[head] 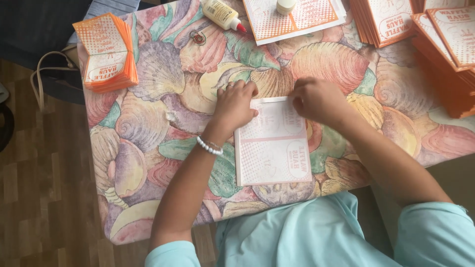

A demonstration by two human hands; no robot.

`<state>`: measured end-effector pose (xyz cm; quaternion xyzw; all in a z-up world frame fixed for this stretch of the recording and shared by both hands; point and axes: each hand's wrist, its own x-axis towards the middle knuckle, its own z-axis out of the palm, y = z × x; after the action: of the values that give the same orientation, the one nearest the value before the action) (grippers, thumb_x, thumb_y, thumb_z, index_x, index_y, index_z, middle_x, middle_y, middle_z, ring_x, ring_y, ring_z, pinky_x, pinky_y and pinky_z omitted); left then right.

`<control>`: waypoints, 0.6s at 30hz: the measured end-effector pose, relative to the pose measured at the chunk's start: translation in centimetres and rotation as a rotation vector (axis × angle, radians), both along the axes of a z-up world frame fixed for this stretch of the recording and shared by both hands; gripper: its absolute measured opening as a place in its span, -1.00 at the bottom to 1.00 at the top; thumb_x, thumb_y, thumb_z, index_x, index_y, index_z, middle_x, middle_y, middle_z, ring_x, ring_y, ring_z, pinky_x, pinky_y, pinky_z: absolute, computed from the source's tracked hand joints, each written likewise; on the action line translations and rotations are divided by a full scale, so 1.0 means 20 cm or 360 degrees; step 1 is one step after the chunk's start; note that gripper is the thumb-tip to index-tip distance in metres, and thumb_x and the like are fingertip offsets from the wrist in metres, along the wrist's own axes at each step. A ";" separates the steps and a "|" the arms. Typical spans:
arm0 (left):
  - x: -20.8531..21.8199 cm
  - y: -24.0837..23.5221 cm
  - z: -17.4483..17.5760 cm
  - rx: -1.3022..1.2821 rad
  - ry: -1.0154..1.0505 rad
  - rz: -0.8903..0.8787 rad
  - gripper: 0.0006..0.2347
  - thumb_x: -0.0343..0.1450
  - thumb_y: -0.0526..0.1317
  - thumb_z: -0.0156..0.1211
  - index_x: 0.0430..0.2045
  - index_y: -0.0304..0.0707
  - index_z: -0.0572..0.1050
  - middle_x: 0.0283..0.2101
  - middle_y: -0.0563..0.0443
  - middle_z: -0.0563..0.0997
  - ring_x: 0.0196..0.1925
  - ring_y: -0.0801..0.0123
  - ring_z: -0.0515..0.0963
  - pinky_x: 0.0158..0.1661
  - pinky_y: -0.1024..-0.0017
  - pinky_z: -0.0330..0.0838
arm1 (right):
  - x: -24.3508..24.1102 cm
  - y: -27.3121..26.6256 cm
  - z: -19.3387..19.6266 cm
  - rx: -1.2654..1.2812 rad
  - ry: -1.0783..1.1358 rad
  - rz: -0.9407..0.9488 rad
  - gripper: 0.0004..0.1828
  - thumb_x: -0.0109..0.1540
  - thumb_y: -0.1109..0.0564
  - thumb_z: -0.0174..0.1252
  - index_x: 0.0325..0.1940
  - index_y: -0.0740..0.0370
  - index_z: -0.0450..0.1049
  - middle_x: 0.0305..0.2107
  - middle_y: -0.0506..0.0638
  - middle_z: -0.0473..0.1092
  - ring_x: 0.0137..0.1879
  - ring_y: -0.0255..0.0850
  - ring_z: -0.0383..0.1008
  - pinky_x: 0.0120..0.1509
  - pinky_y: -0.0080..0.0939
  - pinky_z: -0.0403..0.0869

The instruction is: Folding and stacking orange paper bags on a table.

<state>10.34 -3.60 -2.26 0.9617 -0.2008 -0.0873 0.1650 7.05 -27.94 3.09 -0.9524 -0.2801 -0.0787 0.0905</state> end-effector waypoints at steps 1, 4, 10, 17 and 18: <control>0.01 0.01 0.00 -0.0002 0.0008 0.0015 -0.59 0.21 -0.08 0.49 -0.12 0.03 0.46 -0.12 0.04 0.44 0.06 0.04 0.46 0.05 -0.10 0.27 | 0.04 -0.01 0.02 -0.0002 0.0008 0.0015 -0.82 0.18 0.11 0.11 -0.40 0.08 0.63 -0.43 -0.04 0.49 -0.26 -0.06 0.57 -0.25 -0.08 0.56; 0.01 0.02 0.06 -0.0084 0.0083 0.0029 -0.65 0.15 -0.07 0.53 -0.30 0.05 0.47 -0.18 0.10 0.49 0.03 0.04 0.52 0.03 -0.10 0.26 | 0.12 -0.03 0.08 0.0324 0.0091 -0.0028 -0.82 0.29 0.04 0.22 -0.13 0.11 0.67 -0.29 -0.02 0.55 -0.16 -0.07 0.59 -0.23 -0.07 0.54; -0.10 0.10 0.27 -0.0974 -0.0056 0.0245 -0.90 0.22 -0.29 0.38 -0.49 -0.09 0.58 -0.45 0.02 0.67 -0.27 0.12 0.70 -0.23 0.20 0.56 | 0.06 -0.11 0.04 0.1624 0.0941 0.0184 0.28 -0.04 -0.12 0.45 0.61 0.28 -0.06 0.30 0.47 0.21 0.37 0.29 0.28 0.37 0.33 0.29; -0.15 0.15 0.27 -0.1948 -0.0004 0.0442 -0.51 0.26 -0.18 0.55 0.00 -0.21 0.38 -0.16 -0.15 0.58 -0.06 0.25 0.58 0.02 0.25 0.53 | 0.05 -0.02 -0.04 0.1857 0.0923 -0.0304 -0.30 0.11 0.28 0.45 0.30 0.34 0.38 -0.08 0.18 0.50 -0.01 -0.08 0.56 0.04 -0.14 0.61; -0.17 0.16 0.26 -0.2143 0.0033 0.0441 -0.33 0.31 -0.08 0.54 0.19 -0.31 0.22 0.04 -0.28 0.51 0.09 0.08 0.54 0.13 0.12 0.52 | 0.07 -0.02 -0.03 0.1953 0.0887 -0.0414 -0.42 0.08 0.24 0.50 0.17 0.28 0.51 -0.23 0.08 0.55 -0.13 -0.18 0.61 -0.04 -0.21 0.65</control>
<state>6.86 -0.43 2.91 0.6656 -0.0847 0.0691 0.7383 8.41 -28.36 2.53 -0.7394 -0.0343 0.0147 0.6723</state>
